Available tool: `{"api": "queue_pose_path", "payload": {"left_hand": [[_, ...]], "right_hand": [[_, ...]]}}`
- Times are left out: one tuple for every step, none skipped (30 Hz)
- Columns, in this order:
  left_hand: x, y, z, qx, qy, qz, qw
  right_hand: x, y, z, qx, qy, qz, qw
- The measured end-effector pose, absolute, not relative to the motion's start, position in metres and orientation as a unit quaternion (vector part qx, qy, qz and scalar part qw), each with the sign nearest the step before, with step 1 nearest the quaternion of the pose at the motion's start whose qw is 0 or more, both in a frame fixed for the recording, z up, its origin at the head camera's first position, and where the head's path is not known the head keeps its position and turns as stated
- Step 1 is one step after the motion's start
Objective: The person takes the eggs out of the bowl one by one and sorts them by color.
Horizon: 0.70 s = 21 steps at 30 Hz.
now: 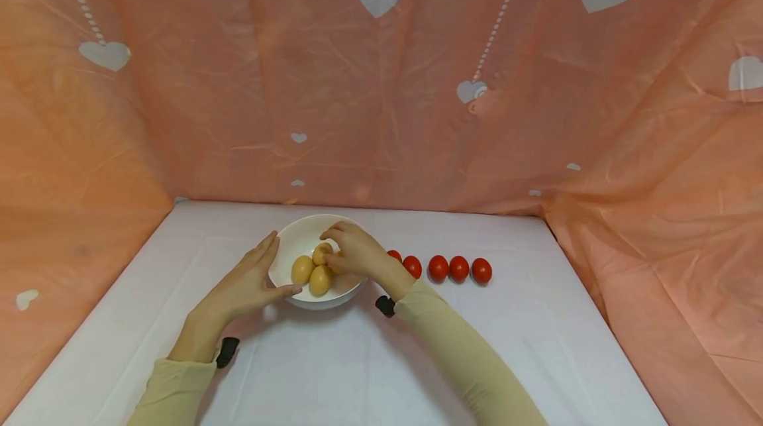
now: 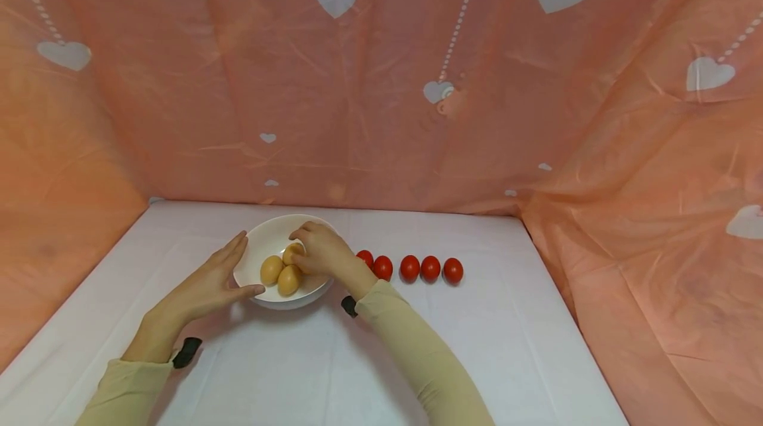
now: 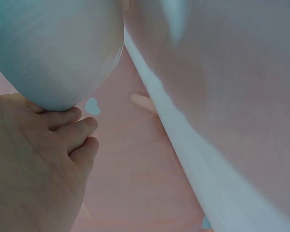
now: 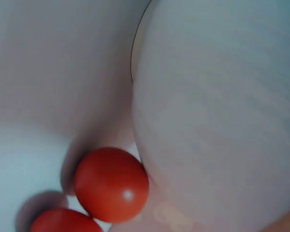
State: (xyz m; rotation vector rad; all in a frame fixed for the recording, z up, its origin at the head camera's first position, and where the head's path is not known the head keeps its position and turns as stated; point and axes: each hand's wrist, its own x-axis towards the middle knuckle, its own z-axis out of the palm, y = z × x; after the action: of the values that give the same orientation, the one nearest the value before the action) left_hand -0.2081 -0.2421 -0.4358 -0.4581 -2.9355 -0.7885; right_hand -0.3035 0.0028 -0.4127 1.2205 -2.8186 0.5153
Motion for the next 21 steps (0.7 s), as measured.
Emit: {"api": "queue_pose_path", "payload": {"left_hand": [[-0.208,-0.242,-0.436,-0.149,-0.954,-0.256,0.035],[-0.208,-0.242,-0.436,-0.149,-0.954,-0.256,0.035],[-0.208,-0.242,-0.436,-0.150,-0.954,-0.257,0.036],[-0.208,-0.242,-0.437,-0.150,-0.954,-0.257,0.035],[-0.208,-0.242,-0.437,-0.150,-0.954,-0.258,0.036],[-0.208,-0.242,-0.437,-0.150,-0.954,-0.259,0.035],[-0.208,-0.242,-0.437,-0.149,-0.954,-0.259,0.035],[-0.208,-0.242,-0.437,-0.149,-0.954,-0.259,0.035],[-0.208,-0.243,-0.436,-0.148,-0.954,-0.260,0.034],[-0.207,-0.242,-0.436,-0.147,-0.954,-0.260,0.032],[-0.207,-0.243,-0.436,-0.146,-0.954,-0.260,0.031],[-0.207,-0.243,-0.436,-0.146,-0.954,-0.260,0.030],[-0.207,-0.243,-0.436,-0.144,-0.954,-0.260,0.029],[-0.207,-0.243,-0.436,-0.144,-0.954,-0.261,0.029],[-0.207,-0.243,-0.436,-0.143,-0.954,-0.261,0.028],[-0.207,-0.243,-0.436,-0.143,-0.954,-0.261,0.027],[-0.207,-0.243,-0.436,-0.143,-0.954,-0.261,0.027],[-0.207,-0.243,-0.435,-0.144,-0.954,-0.261,0.027],[-0.206,-0.243,-0.435,-0.144,-0.954,-0.261,0.028],[-0.206,-0.243,-0.435,-0.145,-0.954,-0.261,0.029],[-0.206,-0.242,-0.435,-0.145,-0.954,-0.261,0.029]], "right_hand": [[-0.304,0.000,-0.413,0.391,-0.907,0.157,0.013],[-0.305,-0.002,-0.413,0.389,-0.909,0.149,0.011],[-0.305,-0.004,-0.414,0.386,-0.912,0.141,0.010],[-0.306,-0.006,-0.414,0.384,-0.914,0.133,0.009],[-0.307,-0.008,-0.415,0.382,-0.916,0.124,0.009],[-0.307,-0.010,-0.415,0.380,-0.918,0.117,0.008],[-0.308,-0.011,-0.416,0.378,-0.919,0.111,0.008],[-0.308,-0.013,-0.417,0.376,-0.921,0.106,0.007],[-0.309,-0.014,-0.418,0.374,-0.922,0.103,0.004],[-0.309,-0.015,-0.418,0.374,-0.922,0.099,0.002],[-0.309,-0.016,-0.419,0.373,-0.923,0.097,-0.001],[-0.310,-0.017,-0.420,0.371,-0.923,0.098,-0.007],[-0.310,-0.018,-0.420,0.370,-0.924,0.099,-0.012],[-0.310,-0.019,-0.421,0.369,-0.924,0.100,-0.019],[-0.310,-0.020,-0.421,0.367,-0.925,0.101,-0.024],[-0.310,-0.021,-0.422,0.364,-0.925,0.103,-0.028],[-0.311,-0.021,-0.423,0.361,-0.926,0.106,-0.033],[-0.311,-0.022,-0.423,0.358,-0.927,0.107,-0.037],[-0.312,-0.022,-0.424,0.355,-0.928,0.108,-0.040],[-0.312,-0.023,-0.425,0.352,-0.928,0.111,-0.043],[-0.312,-0.023,-0.425,0.349,-0.929,0.115,-0.046]]}}
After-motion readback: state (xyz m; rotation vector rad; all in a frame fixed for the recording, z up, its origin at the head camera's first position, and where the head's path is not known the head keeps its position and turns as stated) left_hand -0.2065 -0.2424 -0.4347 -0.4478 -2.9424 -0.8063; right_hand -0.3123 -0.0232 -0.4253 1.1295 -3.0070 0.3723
